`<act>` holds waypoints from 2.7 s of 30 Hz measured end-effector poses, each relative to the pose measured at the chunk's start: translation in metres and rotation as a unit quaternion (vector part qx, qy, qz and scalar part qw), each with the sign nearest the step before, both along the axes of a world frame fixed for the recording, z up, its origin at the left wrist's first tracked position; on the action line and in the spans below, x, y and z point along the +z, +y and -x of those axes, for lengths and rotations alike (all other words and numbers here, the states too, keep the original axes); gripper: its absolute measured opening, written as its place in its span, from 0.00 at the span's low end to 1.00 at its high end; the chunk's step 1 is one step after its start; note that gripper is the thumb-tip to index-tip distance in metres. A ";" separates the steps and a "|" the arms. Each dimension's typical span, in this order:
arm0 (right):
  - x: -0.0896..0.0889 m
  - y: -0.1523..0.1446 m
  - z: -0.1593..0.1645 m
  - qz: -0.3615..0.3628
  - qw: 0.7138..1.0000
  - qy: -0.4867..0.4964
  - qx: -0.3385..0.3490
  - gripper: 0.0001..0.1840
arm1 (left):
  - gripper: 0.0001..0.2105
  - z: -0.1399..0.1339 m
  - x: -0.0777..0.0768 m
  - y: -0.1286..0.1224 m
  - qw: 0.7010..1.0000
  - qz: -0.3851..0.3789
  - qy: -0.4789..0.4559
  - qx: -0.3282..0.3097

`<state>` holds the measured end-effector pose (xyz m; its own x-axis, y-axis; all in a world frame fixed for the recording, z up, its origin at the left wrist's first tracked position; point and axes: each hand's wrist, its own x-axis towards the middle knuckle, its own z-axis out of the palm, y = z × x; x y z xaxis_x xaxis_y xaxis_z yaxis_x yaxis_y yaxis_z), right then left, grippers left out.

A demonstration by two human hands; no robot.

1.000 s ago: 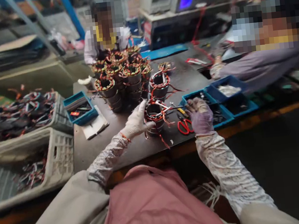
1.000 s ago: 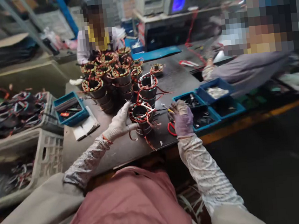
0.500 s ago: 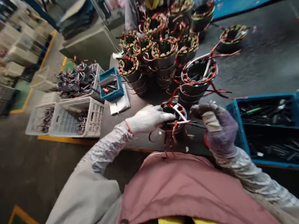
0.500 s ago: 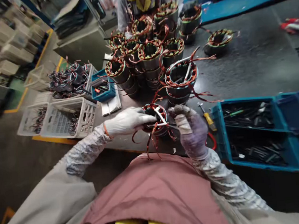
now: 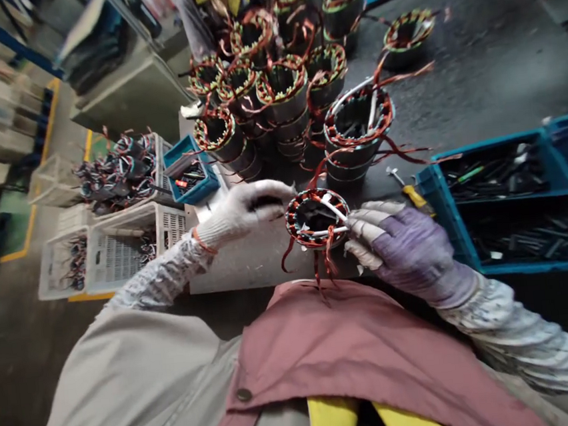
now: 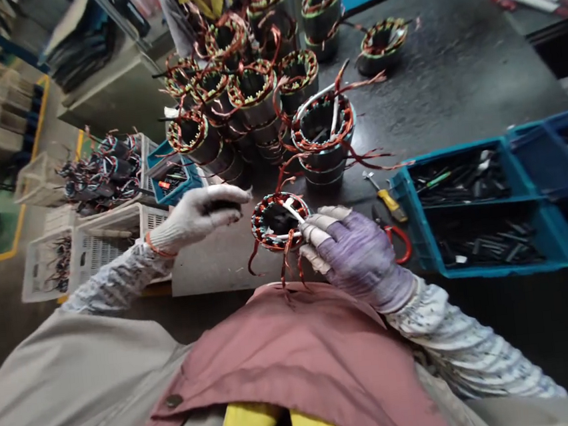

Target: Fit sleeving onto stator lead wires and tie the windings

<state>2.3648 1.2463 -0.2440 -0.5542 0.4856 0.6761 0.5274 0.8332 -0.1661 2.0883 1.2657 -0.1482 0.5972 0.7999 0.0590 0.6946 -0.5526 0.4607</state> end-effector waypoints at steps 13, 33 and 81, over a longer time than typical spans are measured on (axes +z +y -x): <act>0.001 -0.017 0.023 -0.025 0.994 -0.091 -0.059 0.26 | 0.32 -0.045 0.005 0.056 0.899 0.137 0.345 -0.231; -0.008 -0.021 0.035 0.037 0.994 -0.063 -0.075 0.27 | 0.17 -0.023 -0.003 0.023 0.952 0.087 0.271 -0.114; -0.010 -0.014 0.037 0.081 0.994 -0.035 -0.068 0.21 | 0.11 -0.077 0.021 0.023 0.955 0.139 0.261 -0.026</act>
